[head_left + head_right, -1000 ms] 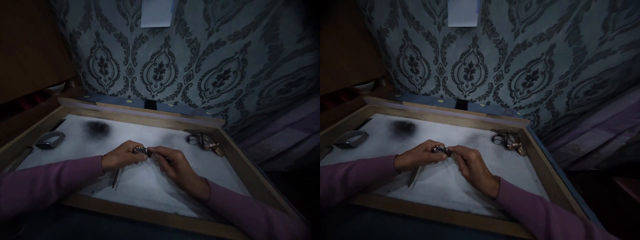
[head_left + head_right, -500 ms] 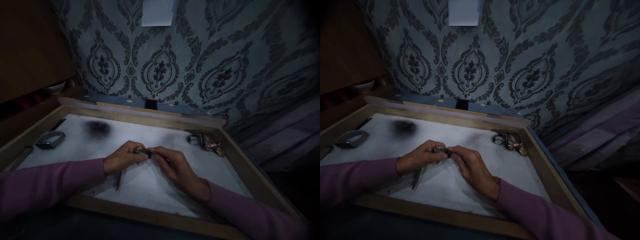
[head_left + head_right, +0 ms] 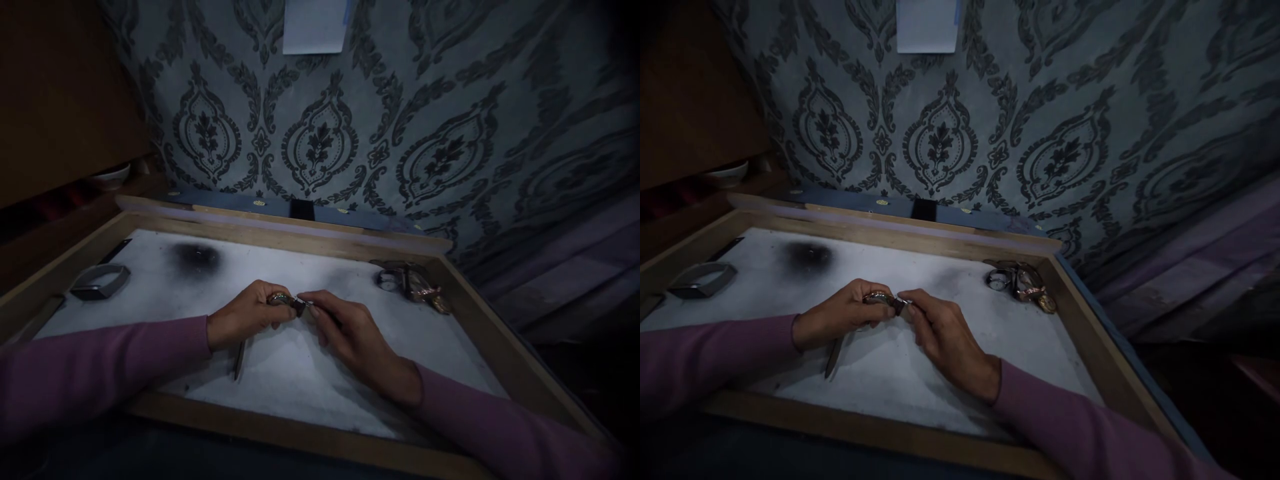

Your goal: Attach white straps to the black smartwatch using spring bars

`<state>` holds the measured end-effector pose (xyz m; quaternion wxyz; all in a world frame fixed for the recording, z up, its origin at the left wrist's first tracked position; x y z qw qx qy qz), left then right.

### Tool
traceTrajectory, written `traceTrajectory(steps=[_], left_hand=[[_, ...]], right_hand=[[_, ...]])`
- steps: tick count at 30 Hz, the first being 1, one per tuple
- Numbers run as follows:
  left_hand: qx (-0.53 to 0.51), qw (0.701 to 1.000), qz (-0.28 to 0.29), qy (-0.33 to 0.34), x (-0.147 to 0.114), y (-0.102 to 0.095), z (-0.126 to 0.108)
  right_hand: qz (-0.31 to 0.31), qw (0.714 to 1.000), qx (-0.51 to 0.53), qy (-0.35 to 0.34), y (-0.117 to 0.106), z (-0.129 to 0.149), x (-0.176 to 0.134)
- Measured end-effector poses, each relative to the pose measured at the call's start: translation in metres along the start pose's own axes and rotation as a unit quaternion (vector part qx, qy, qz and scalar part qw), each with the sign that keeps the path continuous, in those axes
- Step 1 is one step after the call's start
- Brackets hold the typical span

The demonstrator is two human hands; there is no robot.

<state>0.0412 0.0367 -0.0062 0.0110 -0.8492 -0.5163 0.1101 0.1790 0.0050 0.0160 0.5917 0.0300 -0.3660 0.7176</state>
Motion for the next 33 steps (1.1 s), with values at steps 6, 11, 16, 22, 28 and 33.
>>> traceTrajectory(steps=[6, 11, 16, 22, 28, 33], left_hand=[[0.001, 1.000, -0.005, -0.002, -0.0004, -0.0005, -0.0006], [0.001, 1.000, -0.007, 0.001, 0.0000, -0.0007, -0.0022], [-0.006, 1.000, -0.001, 0.011, 0.0009, -0.0006, -0.0026], [-0.011, 1.000, -0.003, 0.010, 0.0007, -0.0007, -0.0011], [-0.010, 1.000, -0.003, 0.010, 0.0017, -0.0006, -0.0007], [-0.011, 1.000, -0.002, 0.013, 0.0008, 0.0005, -0.0012]], right_hand=[[-0.003, 1.000, -0.002, -0.005, 0.0003, -0.0017, -0.0009], [0.000, 1.000, 0.007, -0.001, 0.0011, -0.0056, -0.0016], [0.001, 1.000, 0.007, 0.009, 0.0005, -0.0062, -0.0015], [0.001, 1.000, 0.016, 0.009, 0.0022, -0.0078, -0.0021], [-0.009, 0.999, 0.000, -0.038, 0.0015, -0.0051, -0.0029], [-0.020, 0.996, -0.028, -0.081, 0.0010, -0.0027, -0.0057]])
Point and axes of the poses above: each hand's wrist, its own x-axis towards the middle knuckle, its own y-axis out of the palm, z = x × y, the point moved 6 cm from there along x, towards the middle knuckle, and after that the axes turned 9 degrees about -z, right-handed, at the moved point
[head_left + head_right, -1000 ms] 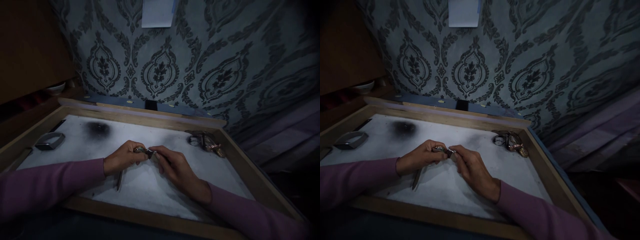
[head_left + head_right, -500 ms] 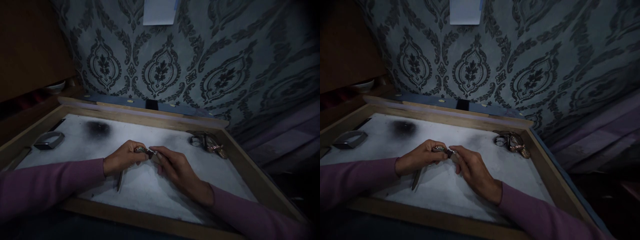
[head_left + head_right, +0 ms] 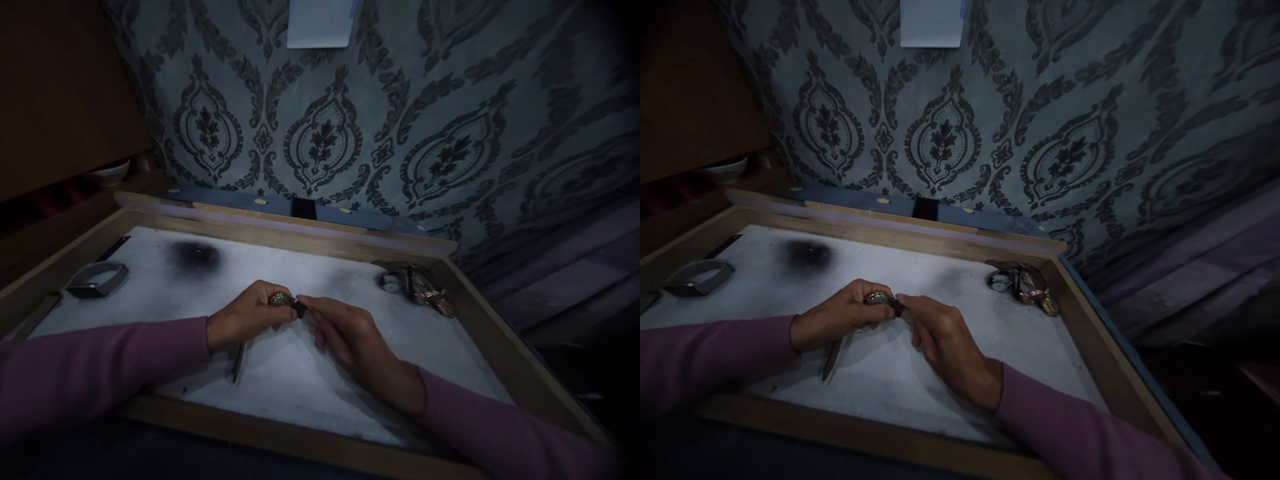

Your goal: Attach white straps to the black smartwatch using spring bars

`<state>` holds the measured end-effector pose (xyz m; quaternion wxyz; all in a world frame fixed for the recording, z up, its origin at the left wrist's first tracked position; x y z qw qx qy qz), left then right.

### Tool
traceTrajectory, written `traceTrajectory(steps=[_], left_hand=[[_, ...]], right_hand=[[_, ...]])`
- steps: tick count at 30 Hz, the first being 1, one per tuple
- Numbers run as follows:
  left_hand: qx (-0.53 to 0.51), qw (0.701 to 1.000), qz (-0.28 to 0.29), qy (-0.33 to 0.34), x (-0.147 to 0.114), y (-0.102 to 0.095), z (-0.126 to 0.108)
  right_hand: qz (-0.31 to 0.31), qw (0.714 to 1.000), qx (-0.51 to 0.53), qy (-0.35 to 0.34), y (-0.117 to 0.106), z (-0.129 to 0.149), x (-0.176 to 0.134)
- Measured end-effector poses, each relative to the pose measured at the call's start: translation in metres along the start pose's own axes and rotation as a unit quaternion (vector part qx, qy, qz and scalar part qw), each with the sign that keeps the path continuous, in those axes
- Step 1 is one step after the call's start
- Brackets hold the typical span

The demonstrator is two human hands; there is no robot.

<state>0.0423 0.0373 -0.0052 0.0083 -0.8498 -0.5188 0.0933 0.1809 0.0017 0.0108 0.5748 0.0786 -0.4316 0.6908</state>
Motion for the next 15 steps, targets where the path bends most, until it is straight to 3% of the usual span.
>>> traceTrajectory(steps=[8, 15], left_hand=[[0.008, 1.000, -0.008, 0.008, 0.0003, 0.0001, 0.0000], [0.000, 1.000, -0.017, 0.001, 0.0013, -0.0005, -0.0013]], right_hand=[[0.017, 1.000, -0.006, 0.010, 0.0031, -0.0003, -0.0002], [0.026, 0.996, 0.004, 0.085, 0.0049, -0.0063, 0.0024]])
Point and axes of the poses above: each hand's wrist, its own x-axis towards the middle knuckle, its own y-axis out of the palm, z = x × y, the point moved 6 cm from there along x, towards the middle knuckle, and after that the axes turned 9 degrees about -z, right-handed, at the moved point
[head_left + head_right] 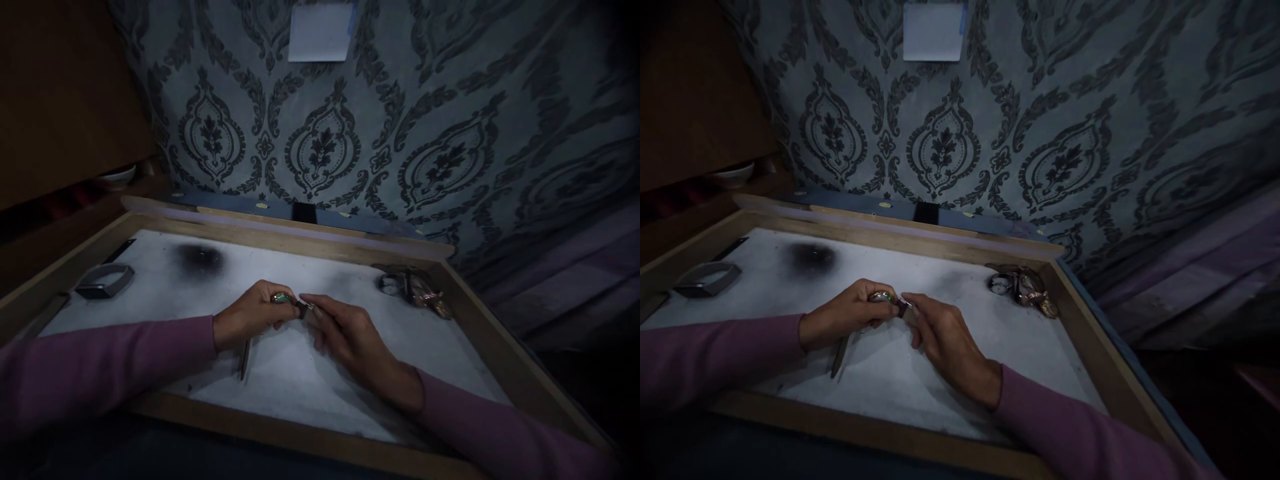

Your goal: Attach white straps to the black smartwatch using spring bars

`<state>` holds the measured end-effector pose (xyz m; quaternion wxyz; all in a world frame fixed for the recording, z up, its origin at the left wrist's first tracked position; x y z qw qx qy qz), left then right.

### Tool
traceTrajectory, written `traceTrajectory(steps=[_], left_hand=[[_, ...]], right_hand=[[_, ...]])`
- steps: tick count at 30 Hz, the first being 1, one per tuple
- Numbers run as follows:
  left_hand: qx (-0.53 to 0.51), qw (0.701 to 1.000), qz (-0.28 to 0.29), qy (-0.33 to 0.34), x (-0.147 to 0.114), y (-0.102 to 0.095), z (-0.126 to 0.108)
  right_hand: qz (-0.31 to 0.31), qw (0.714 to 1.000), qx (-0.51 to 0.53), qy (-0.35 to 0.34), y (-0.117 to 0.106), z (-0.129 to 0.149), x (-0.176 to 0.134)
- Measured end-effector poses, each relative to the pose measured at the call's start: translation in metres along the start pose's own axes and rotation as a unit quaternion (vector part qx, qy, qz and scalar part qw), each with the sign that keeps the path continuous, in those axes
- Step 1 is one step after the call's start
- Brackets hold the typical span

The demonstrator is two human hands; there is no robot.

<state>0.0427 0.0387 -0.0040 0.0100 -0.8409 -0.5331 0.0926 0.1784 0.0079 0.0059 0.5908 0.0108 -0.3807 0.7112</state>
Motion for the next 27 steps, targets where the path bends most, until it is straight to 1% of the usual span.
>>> traceTrajectory(steps=[7, 18, 22, 27], left_hand=[[0.000, 1.000, -0.010, -0.012, 0.0009, -0.0003, 0.0003], [0.000, 1.000, -0.012, -0.020, 0.0009, -0.0021, 0.0015], [-0.001, 1.000, -0.012, -0.025, 0.0016, -0.0019, 0.0021], [0.004, 1.000, -0.012, -0.023, 0.0016, -0.0014, 0.0012]], right_hand=[[0.008, 0.997, 0.048, 0.066, 0.0010, -0.0019, 0.0012], [0.022, 0.986, 0.113, 0.121, 0.0049, -0.0078, 0.0006], [0.024, 0.985, 0.124, 0.120, 0.0046, -0.0066, 0.0009], [0.028, 0.989, 0.101, 0.103, 0.0027, -0.0049, 0.0017]])
Point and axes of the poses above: each hand's wrist, its own x-axis towards the middle knuckle, its own y-axis out of the palm, z = x × y, the point moved 6 cm from there along x, towards the middle knuckle, and after that the axes turned 9 degrees about -z, right-handed, at the moved point
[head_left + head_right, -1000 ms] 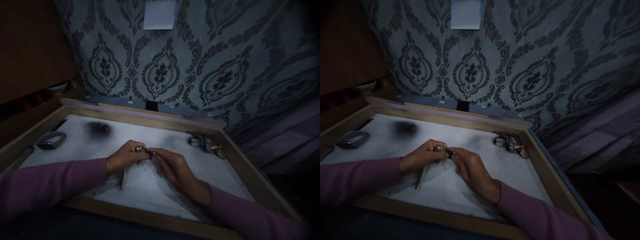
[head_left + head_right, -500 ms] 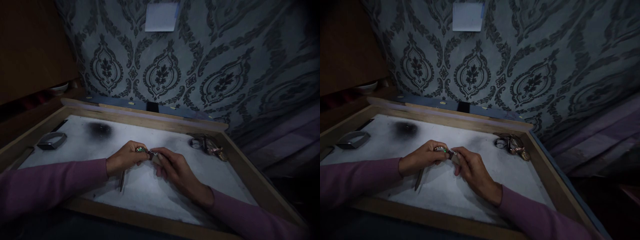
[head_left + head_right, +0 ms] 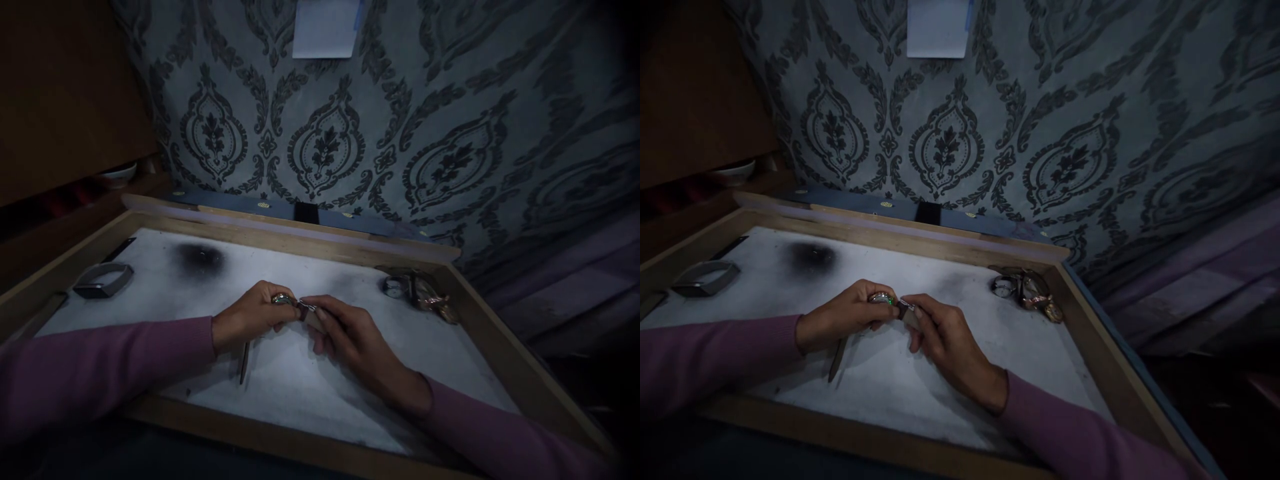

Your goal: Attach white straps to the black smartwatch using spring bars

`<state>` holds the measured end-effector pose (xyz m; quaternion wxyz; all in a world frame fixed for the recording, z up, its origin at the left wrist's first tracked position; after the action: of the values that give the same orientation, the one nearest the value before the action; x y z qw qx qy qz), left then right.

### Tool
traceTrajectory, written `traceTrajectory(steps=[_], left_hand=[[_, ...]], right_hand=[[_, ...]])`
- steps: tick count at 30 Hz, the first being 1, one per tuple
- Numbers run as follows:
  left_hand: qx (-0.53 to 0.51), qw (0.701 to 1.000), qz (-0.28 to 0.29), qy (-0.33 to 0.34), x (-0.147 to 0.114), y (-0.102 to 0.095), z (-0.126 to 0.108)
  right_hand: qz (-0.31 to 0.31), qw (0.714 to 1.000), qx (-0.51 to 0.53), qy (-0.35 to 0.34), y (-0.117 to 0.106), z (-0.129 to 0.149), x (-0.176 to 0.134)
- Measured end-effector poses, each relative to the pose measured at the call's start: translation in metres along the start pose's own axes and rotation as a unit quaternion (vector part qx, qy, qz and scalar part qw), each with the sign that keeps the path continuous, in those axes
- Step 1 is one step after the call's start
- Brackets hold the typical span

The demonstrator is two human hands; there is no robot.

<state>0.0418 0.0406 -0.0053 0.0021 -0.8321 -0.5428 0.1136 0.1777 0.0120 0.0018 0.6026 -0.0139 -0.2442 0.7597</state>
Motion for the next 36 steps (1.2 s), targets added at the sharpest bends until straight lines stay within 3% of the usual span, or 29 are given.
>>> traceTrajectory(steps=[7, 20, 36], left_hand=[[-0.012, 1.000, 0.001, 0.004, -0.001, 0.001, -0.002], [-0.011, 1.000, -0.001, -0.006, -0.002, 0.002, 0.000], [-0.007, 1.000, 0.008, 0.004, -0.001, 0.002, 0.002]], right_hand=[[0.000, 1.000, -0.012, -0.013, 0.001, -0.002, -0.001], [-0.021, 0.990, -0.069, -0.121, 0.001, 0.008, -0.005], [0.007, 0.985, -0.105, -0.137, 0.002, 0.014, -0.005]])
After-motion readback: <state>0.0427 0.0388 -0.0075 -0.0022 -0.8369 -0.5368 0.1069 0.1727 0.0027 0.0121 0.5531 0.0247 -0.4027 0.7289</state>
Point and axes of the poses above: each hand's wrist, its own x-axis towards the middle knuckle, its own y-axis out of the palm, z = x × y, the point moved 6 cm from there along x, towards the middle knuckle, and after that the axes turned 9 degrees about -z, right-handed, at the moved point
